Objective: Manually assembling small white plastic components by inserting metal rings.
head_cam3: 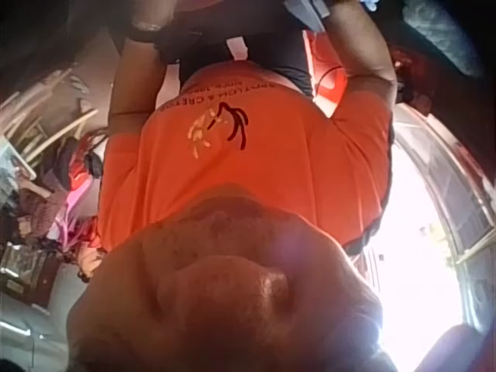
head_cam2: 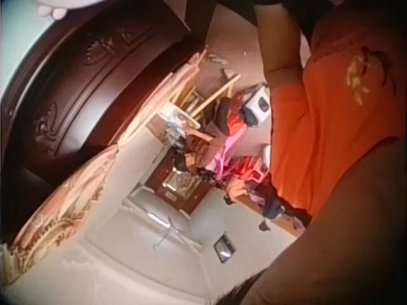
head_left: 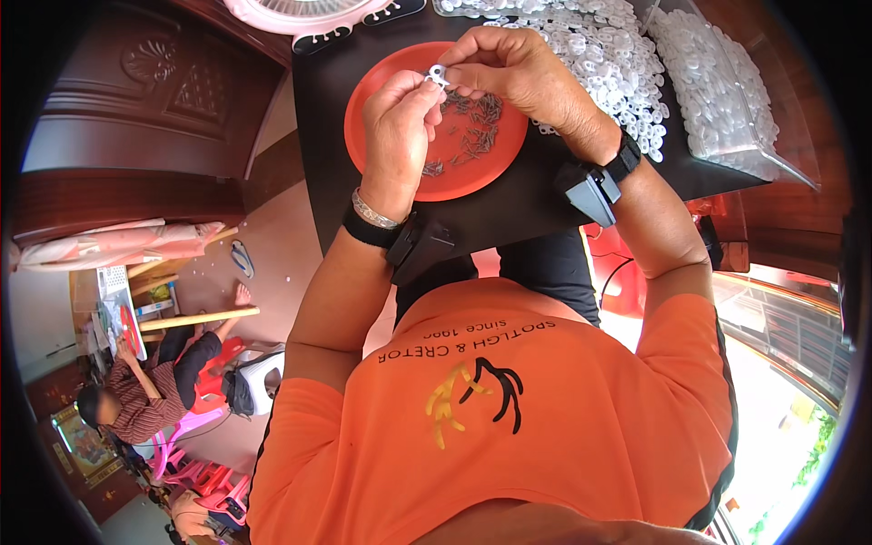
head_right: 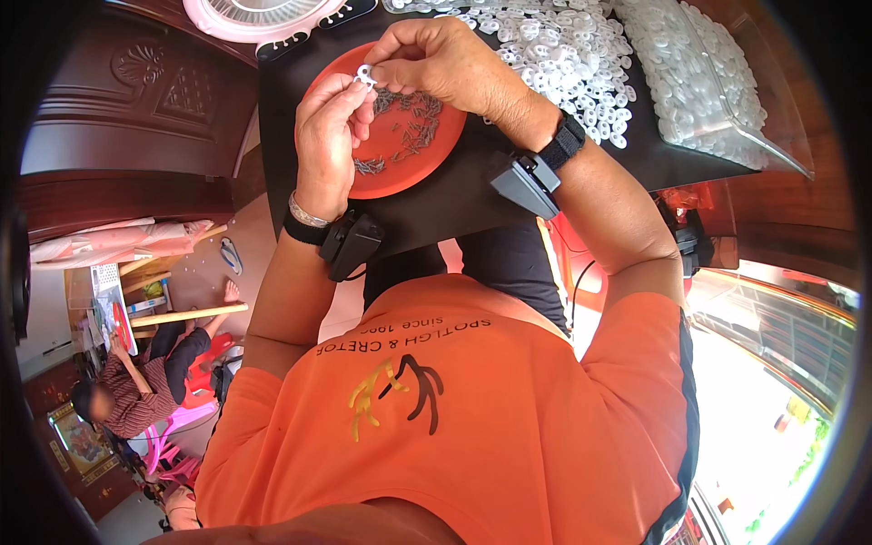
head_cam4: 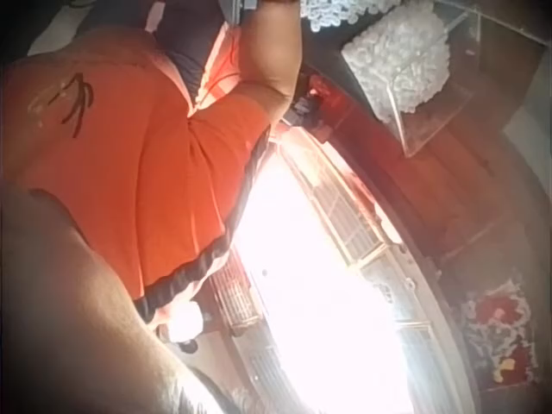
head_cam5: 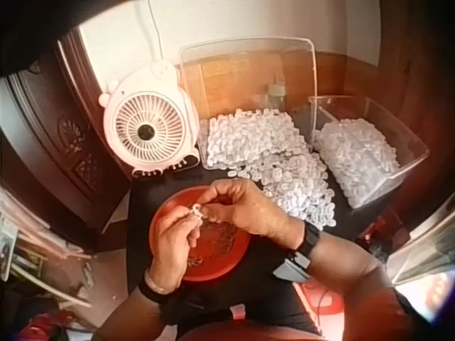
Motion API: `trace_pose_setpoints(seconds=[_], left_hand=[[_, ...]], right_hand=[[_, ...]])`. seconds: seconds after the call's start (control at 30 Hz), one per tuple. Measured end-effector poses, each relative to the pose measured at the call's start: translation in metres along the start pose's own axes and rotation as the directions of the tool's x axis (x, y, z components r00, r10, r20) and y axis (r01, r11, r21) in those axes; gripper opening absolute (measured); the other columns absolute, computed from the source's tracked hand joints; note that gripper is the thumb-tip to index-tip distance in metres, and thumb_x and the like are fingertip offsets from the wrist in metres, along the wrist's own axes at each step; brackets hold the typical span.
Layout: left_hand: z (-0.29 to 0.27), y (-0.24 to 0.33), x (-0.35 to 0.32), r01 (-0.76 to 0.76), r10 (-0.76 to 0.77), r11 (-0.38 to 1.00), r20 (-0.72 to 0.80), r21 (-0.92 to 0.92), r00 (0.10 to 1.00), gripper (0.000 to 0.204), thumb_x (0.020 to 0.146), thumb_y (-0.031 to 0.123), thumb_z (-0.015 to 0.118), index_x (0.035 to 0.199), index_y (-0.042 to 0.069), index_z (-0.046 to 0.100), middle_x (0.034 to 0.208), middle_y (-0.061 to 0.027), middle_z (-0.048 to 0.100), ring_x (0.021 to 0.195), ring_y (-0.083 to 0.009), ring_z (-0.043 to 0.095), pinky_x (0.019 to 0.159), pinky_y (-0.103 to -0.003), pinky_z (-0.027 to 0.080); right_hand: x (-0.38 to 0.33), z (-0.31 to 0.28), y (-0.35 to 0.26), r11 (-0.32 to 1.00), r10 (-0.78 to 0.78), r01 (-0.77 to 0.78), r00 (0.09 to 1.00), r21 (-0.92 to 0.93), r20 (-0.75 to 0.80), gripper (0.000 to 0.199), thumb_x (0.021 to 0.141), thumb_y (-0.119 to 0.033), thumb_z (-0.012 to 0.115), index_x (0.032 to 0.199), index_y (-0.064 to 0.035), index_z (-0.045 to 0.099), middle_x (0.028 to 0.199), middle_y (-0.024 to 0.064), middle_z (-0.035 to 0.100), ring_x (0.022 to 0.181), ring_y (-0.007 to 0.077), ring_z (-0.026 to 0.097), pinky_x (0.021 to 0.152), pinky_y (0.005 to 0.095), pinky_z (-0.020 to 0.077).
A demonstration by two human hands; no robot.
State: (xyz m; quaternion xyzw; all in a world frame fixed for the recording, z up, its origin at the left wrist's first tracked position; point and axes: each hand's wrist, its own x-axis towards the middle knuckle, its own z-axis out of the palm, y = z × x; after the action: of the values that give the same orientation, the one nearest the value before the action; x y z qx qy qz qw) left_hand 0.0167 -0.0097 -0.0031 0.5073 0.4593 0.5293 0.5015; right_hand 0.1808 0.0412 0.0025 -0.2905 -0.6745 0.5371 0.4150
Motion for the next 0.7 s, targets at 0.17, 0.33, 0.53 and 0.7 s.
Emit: trace_pose_setpoints(seconds=[0.17,0.33,0.53,0.7], left_hand=[[-0.001,-0.002,0.000,-0.004,0.004,0.999,-0.010,-0.035,1.000,0.019,0.087,0.019,0.051,0.078,0.003,0.059,0.065,0.0008,0.054,0.053,-0.0040,0.043,0.047,-0.017,0.030],[-0.004,0.004,0.001,0.067,-0.065,0.994,0.022,-0.082,0.998,0.018,0.087,0.014,0.051,0.079,0.000,0.058,0.066,-0.0025,0.056,0.056,-0.0069,0.048,0.049,-0.020,0.037],[-0.004,0.002,0.002,0.069,-0.066,0.995,0.048,-0.071,0.997,0.018,0.086,0.016,0.050,0.081,0.001,0.059,0.066,-0.0038,0.058,0.054,-0.0077,0.050,0.049,-0.019,0.038],[-0.003,-0.001,0.003,0.119,-0.117,0.979,0.022,-0.167,0.993,0.022,0.087,0.020,0.049,0.086,0.001,0.058,0.068,-0.0067,0.061,0.054,-0.0095,0.053,0.048,-0.019,0.038]], right_hand=[[-0.001,0.003,0.002,0.999,-0.026,0.026,1.000,-0.025,0.016,0.015,0.081,-0.005,0.064,0.094,0.0019,0.063,0.082,0.0046,0.064,0.077,0.0091,0.060,0.071,0.0224,0.0488],[0.000,0.001,0.003,0.998,-0.040,0.041,0.999,-0.043,0.030,0.015,0.082,-0.006,0.064,0.095,0.0017,0.062,0.084,0.0052,0.065,0.080,0.0103,0.060,0.075,0.0237,0.0491],[-0.003,0.006,-0.001,0.992,-0.067,0.068,0.998,-0.105,0.019,0.019,0.079,-0.008,0.067,0.095,0.0001,0.062,0.082,0.0051,0.065,0.078,0.0116,0.062,0.072,0.0246,0.0502],[-0.005,0.012,-0.008,0.888,-0.123,0.104,0.992,-0.448,-0.013,0.025,0.077,-0.008,0.070,0.099,-0.0018,0.060,0.080,0.0031,0.064,0.075,0.0082,0.061,0.068,0.0224,0.0506]])
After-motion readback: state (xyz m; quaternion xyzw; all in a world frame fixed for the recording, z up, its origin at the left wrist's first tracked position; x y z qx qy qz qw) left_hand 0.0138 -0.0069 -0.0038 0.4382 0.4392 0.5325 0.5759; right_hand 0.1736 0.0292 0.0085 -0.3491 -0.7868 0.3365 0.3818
